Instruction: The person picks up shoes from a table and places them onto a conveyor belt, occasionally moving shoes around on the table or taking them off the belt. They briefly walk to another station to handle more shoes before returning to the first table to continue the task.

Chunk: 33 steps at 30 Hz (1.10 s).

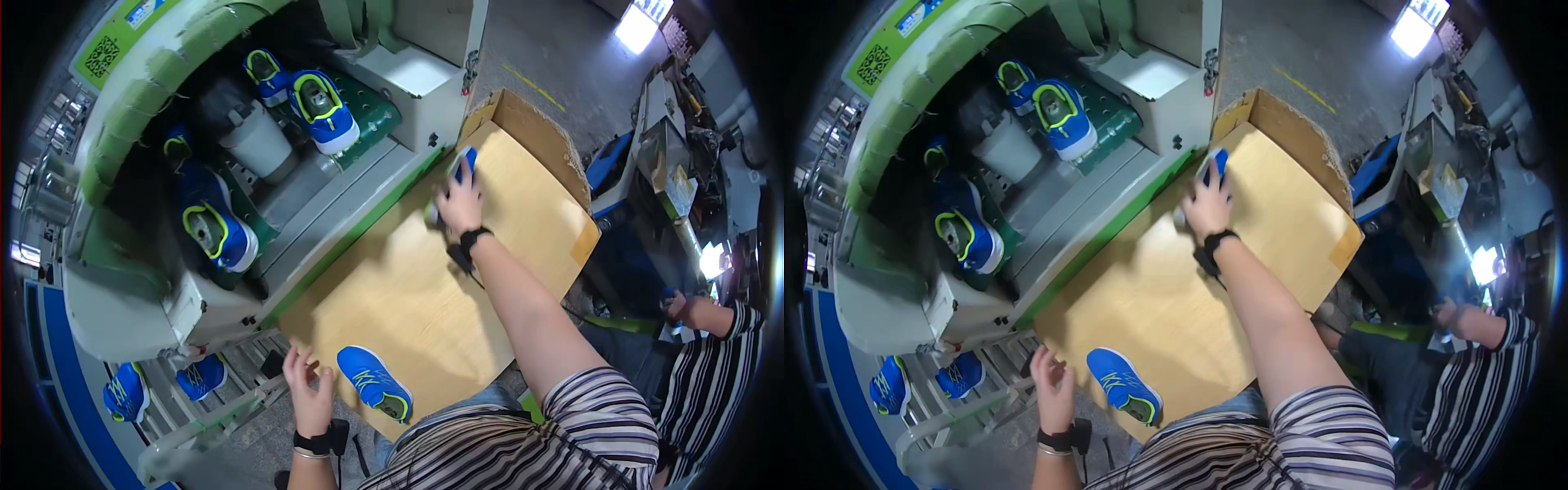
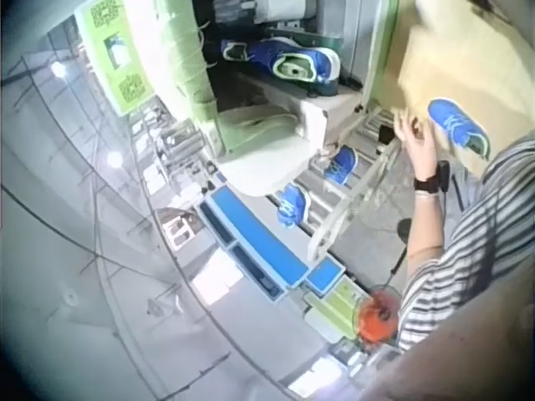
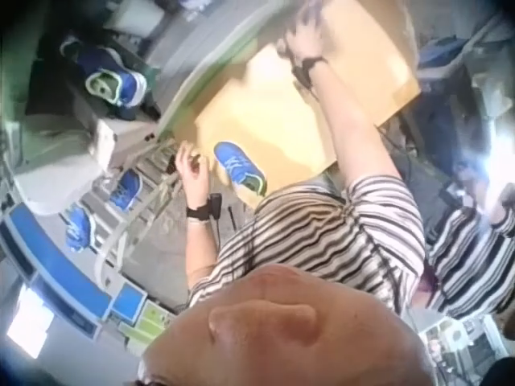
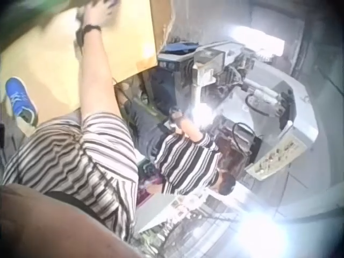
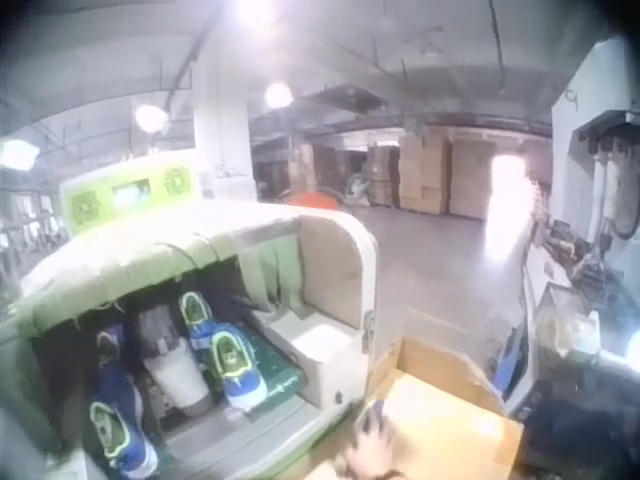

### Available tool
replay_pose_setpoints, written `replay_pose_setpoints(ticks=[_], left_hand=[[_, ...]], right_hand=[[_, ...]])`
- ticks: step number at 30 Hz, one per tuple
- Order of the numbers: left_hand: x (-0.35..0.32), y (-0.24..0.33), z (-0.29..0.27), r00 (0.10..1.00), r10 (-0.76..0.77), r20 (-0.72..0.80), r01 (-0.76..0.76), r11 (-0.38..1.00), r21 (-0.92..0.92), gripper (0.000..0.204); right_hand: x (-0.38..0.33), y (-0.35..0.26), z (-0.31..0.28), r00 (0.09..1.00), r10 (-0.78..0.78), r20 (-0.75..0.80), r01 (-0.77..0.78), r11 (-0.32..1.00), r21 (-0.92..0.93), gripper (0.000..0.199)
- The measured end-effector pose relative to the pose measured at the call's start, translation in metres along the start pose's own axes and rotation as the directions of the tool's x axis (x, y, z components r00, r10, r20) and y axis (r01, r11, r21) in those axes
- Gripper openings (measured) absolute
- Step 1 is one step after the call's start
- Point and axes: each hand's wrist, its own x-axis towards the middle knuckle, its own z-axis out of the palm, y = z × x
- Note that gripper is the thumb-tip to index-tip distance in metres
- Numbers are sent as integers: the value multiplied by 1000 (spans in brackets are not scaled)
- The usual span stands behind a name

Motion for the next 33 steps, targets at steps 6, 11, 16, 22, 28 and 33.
replay_pose_setpoints(ticks=[6, 11, 16, 22, 28, 33], left_hand=[[-64, -19, 19, 985, -163, 60, 164, 986, -7, 55], [-90, -58, 41, 990, -131, 49, 134, 989, -70, 56], [-105, -46, 41, 978, -200, 59, 206, 971, -125, 58], [-114, -39, 55, 943, -306, 129, 329, 917, -224, 74], [-115, -9, 71, 909, -251, 332, 408, 693, -594, 97], [-113, -11, 74, 865, -303, 400, 492, 669, -558, 97]], right_hand=[[-162, -18, -66, 865, -422, 272, 387, 905, 176, 31], [-256, -35, -111, 619, -564, 547, 583, 796, 161, 40], [-282, -42, -124, 848, -470, 244, 393, 867, 307, 69], [-251, 3, -114, 735, 41, 677, -489, 723, 488, 88], [-294, -52, -124, 875, -194, 445, -160, 751, 641, 88], [-298, -64, -120, 697, -407, 591, 63, 855, 515, 84]])
